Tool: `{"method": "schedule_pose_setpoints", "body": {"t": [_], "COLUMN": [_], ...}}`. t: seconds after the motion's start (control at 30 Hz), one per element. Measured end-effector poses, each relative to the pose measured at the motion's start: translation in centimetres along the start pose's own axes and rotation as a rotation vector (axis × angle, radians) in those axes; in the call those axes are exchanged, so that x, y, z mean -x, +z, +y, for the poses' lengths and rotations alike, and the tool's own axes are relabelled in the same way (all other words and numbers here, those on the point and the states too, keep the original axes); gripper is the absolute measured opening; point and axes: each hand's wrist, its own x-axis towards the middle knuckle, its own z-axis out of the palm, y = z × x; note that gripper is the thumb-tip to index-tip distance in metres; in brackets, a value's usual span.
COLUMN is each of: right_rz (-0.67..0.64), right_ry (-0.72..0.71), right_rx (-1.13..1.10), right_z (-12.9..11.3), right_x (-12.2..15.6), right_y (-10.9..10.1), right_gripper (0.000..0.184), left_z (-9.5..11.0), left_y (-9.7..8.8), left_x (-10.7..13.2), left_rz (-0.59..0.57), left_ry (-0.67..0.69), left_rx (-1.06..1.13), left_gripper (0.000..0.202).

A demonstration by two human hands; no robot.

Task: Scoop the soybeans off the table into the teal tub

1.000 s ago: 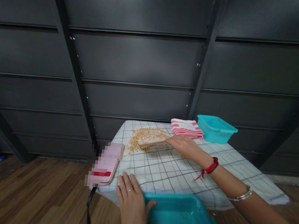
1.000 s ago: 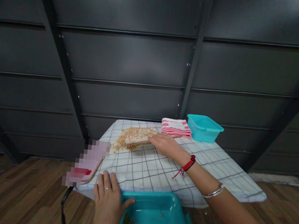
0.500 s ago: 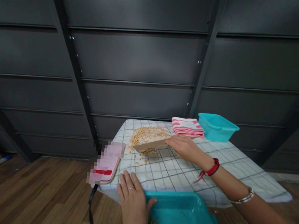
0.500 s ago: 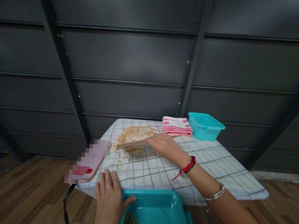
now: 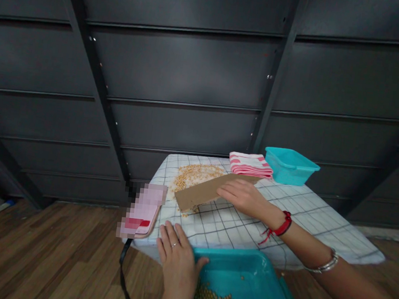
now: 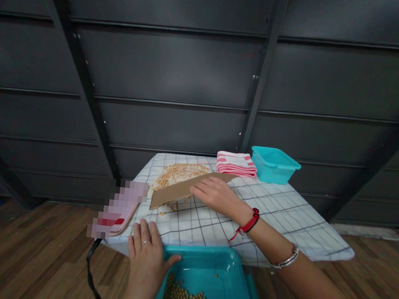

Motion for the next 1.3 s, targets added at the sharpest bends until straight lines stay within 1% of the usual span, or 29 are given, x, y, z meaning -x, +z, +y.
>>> {"method": "schedule_pose_setpoints", "body": {"t": [0.1,0.2,0.33,0.43,0.5,0.67,0.77,0.87,1.0,1.1,1.2,1.3], "right_rz": [-0.017,-0.037,0.018,0.079,0.094,0.055,0.06,0.039,0.028,0.037,0.045,0.054], "right_ry": [-0.048,-0.05,-0.042,-0.079,-0.113,-0.162,-0.18,-0.185,-0.177,-0.139,-0.111,-0.15], "right_rx": [0.041,0.034,0.041,0.095,0.12,0.102,0.06,0.042,0.084,0.105,0.101,0.081], "right_z": [0.1,0.3,0.3,-0.4,-1.1,-1.9,-1.7,-1.0,0.4,1.0,0.6,-0.2], "right_x": [0.2,0.9,1.3,0.8,0.4,-0.1,0.1,0.6,1.8,2.4,1.8,0.4], "right_y": [0.1,0.2,0.3,0.4,0.5,1.1,1.6,1.8,1.8,1.5,1.4,1.7], "right_gripper": [0.026,0.026,0.029,0.028,0.026,0.024,0.022,0.023,0.027,0.027,0.027,0.026], "left_z": [0.1,0.2,0.2,0.2,0.2,0.0,-0.1,0.1,0.3,0.3,0.3,0.4], "left_y": [-0.1,-0.2,-0.3,-0.4,-0.4,0.2,0.4,0.1,-0.4,-0.5,-0.5,-0.5], "left_x": [0.0,0.0,-0.1,-0.1,-0.1,0.0,0.1,0.0,-0.1,-0.1,-0.1,-0.1], "left_rz": [0.0,0.003,-0.018,-0.021,-0.007,-0.01,-0.016,0.005,0.011,0.006,0.015,0.027], "left_ry": [-0.005,-0.012,-0.013,-0.02,-0.02,-0.007,0.0,-0.019,-0.024,-0.019,-0.03,-0.034], "left_rx": [-0.013,-0.02,0.001,0.013,0.007,0.012,0.007,-0.013,-0.013,0.006,0.008,0.003], "left_gripper": [0.08,0.078,0.08,0.081,0.081,0.078,0.079,0.079,0.081,0.081,0.081,0.081]}}
